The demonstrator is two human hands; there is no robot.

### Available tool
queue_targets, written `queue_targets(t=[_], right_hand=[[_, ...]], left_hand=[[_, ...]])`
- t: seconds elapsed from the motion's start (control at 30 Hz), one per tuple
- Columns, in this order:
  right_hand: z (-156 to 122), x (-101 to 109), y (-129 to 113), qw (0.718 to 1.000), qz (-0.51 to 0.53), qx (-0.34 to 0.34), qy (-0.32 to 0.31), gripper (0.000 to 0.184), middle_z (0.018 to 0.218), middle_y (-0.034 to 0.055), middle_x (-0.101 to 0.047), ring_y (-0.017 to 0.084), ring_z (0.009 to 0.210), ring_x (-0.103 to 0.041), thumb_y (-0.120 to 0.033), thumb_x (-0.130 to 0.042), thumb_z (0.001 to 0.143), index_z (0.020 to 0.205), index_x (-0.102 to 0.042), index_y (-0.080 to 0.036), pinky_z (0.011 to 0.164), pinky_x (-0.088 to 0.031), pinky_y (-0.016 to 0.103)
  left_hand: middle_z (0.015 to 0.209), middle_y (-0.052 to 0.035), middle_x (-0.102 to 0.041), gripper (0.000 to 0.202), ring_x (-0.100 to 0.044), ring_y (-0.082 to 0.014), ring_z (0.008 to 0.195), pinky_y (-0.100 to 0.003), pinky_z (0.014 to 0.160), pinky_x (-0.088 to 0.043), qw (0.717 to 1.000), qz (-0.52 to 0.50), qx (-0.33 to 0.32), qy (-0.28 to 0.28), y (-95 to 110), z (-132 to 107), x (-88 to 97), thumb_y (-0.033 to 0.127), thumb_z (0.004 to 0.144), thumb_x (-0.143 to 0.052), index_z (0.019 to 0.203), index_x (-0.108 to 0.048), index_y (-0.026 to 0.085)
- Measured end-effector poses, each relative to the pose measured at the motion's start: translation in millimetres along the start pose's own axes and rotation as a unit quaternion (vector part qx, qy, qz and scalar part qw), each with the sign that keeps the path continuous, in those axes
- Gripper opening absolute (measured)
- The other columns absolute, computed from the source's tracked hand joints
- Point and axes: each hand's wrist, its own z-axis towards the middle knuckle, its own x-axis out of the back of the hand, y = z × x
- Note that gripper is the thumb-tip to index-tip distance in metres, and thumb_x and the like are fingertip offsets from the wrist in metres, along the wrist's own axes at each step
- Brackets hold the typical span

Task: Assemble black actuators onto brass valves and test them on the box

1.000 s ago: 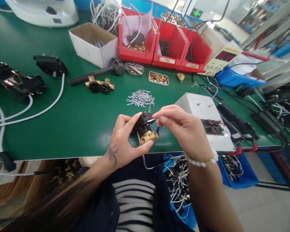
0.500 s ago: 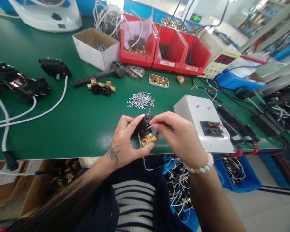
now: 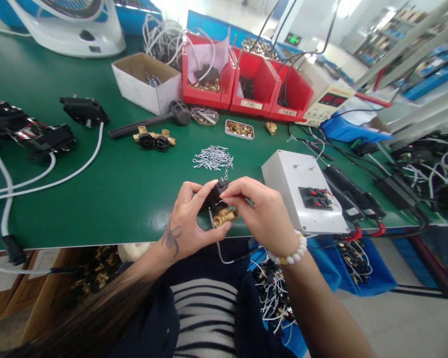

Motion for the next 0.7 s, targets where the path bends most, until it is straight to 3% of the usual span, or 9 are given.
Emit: queue_targets(t=[0.13, 0.2, 0.3, 0.4, 0.5, 0.6, 0.7], right_hand=[[-2, 5, 1, 0.999, 0.032, -0.039, -0.013, 0.013, 0.085, 0.0011, -0.068, 0.013, 0.084, -0.064, -0.014, -0.058, 0.089, 0.085, -0.07, -0.018, 0.08, -0.051, 0.028], [-5, 14, 8, 0.998, 0.038, -0.047, -0.028, 0.02, 0.094, 0.0037, -0.067, 0.014, 0.086, -0.064, -0.023, -0.059, 0.092, 0.106, -0.073, -0.019, 0.08, -0.053, 0.029], [-12, 22, 25, 0.99, -0.078, -0.121, 0.01, 0.055, 0.103, 0.0104, -0.065, 0.02, 0.087, -0.064, -0.044, -0.055, 0.096, 0.144, -0.053, -0.019, 0.08, -0.055, 0.038], [-21, 10, 39, 0.927, -0.307, -0.216, -0.016, 0.075, 0.112, 0.0245, -0.065, 0.033, 0.1, -0.065, -0.055, -0.052, 0.096, 0.153, -0.041, -0.008, 0.086, -0.054, 0.051], [-29, -12, 40, 0.865, -0.427, -0.252, -0.077, 0.077, 0.135, 0.034, -0.055, 0.042, 0.121, -0.058, -0.052, -0.055, 0.095, 0.154, -0.037, -0.006, 0.097, -0.049, 0.055], [-37, -21, 33, 0.873, -0.42, -0.222, -0.113, 0.074, 0.148, 0.0278, -0.047, 0.039, 0.135, -0.049, -0.045, -0.055, 0.097, 0.158, -0.032, -0.01, 0.109, -0.044, 0.05], [-46, -17, 25, 0.878, -0.408, -0.203, -0.145, 0.074, 0.153, 0.0243, -0.044, 0.039, 0.139, -0.046, -0.046, -0.056, 0.096, 0.159, -0.031, -0.015, 0.11, -0.045, 0.05]], left_hand=[[0.108, -0.0102, -0.052, 0.067, -0.055, -0.022, 0.099, -0.041, 0.083, -0.06, 1.0, -0.004, 0.005, -0.005, 0, 0, 0.4, 0.035, 0.079, -0.072, 0.138, -0.051, 0.012], [0.11, -0.0101, -0.052, 0.067, -0.056, -0.0222, 0.101, -0.041, 0.084, -0.061, 1.0, -0.012, 0.023, -0.008, 0, 0, 1.6, 0.036, 0.079, -0.072, 0.138, -0.051, 0.013], [0.113, -0.0099, -0.051, 0.066, -0.058, -0.0212, 0.103, -0.039, 0.085, -0.062, 0.997, -0.047, 0.052, -0.01, 1, -2, 4.7, 0.035, 0.08, -0.073, 0.138, -0.051, 0.013], [0.115, -0.0085, -0.05, 0.066, -0.059, -0.0196, 0.106, -0.035, 0.086, -0.063, 0.994, -0.08, 0.071, -0.012, 1, -5, 7.4, 0.035, 0.08, -0.073, 0.139, -0.05, 0.016], [0.115, -0.0078, -0.05, 0.067, -0.059, -0.0197, 0.107, -0.035, 0.086, -0.064, 0.994, -0.079, 0.077, -0.01, 0, -7, 7.9, 0.035, 0.08, -0.073, 0.14, -0.049, 0.018], [0.116, -0.0088, -0.051, 0.068, -0.059, -0.0192, 0.108, -0.032, 0.086, -0.063, 0.993, -0.084, 0.077, -0.004, -2, -7, 7.1, 0.034, 0.08, -0.073, 0.14, -0.05, 0.014], [0.115, -0.0096, -0.051, 0.068, -0.059, -0.0179, 0.108, -0.028, 0.086, -0.063, 0.991, -0.103, 0.079, 0.001, -2, -7, 7.2, 0.034, 0.081, -0.073, 0.14, -0.05, 0.01]])
